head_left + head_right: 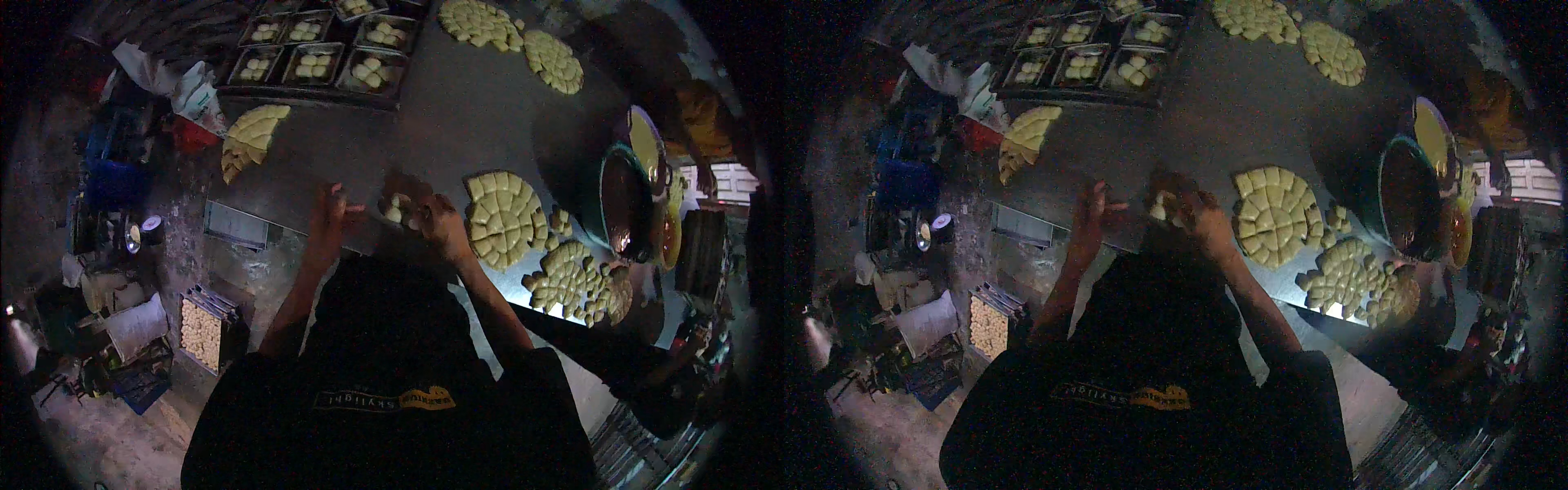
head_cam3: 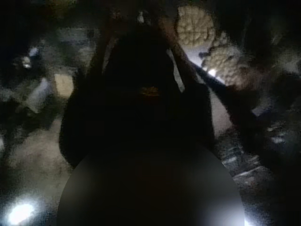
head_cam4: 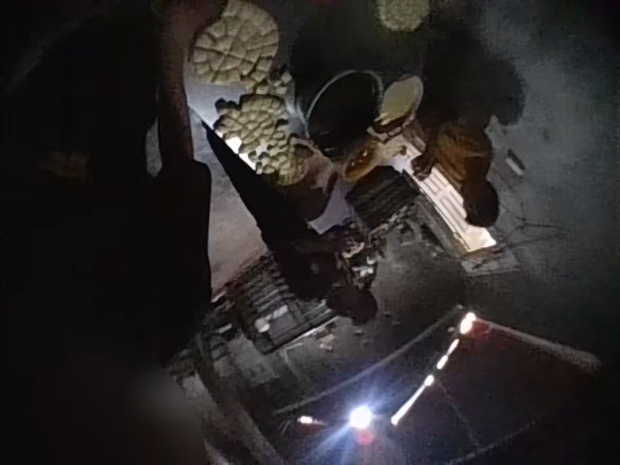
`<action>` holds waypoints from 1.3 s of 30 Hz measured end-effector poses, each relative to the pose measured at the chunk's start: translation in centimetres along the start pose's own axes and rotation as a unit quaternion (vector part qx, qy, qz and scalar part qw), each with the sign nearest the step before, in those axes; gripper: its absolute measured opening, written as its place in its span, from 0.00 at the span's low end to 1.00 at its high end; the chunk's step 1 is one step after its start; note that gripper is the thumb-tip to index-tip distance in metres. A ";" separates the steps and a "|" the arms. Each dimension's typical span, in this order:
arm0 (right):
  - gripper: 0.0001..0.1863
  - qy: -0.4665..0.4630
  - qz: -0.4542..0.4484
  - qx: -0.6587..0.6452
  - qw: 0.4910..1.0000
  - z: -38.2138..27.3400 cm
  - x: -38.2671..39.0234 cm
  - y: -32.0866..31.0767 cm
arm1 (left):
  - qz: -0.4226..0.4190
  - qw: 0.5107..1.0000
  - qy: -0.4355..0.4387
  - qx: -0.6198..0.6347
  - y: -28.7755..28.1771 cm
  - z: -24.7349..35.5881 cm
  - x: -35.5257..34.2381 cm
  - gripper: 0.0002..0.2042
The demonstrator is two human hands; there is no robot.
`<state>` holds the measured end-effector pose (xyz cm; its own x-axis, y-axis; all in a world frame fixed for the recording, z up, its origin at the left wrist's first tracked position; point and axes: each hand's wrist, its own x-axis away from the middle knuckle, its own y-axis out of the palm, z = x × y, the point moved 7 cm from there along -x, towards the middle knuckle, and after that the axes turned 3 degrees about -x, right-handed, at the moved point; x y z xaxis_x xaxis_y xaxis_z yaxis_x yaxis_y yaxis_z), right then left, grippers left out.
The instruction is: The person prepares small dough pieces by hand on a metal table, dipping them into a liquid before arranging them on trays.
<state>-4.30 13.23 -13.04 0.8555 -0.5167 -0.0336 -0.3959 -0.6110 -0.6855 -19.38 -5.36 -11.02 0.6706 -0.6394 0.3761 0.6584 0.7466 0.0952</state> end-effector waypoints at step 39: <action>0.31 -0.257 0.152 0.016 0.954 -21.1 -50.2 7.5 | 0.263 0.962 0.042 0.067 -23.4 -4.2 7.0 0.24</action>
<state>-57.23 21.92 -1.09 0.7565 -0.3002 -0.5810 -0.6487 -0.4572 -0.6084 -28.65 -28.08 -14.46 0.9276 -0.1763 0.3293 0.1756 0.9839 0.0321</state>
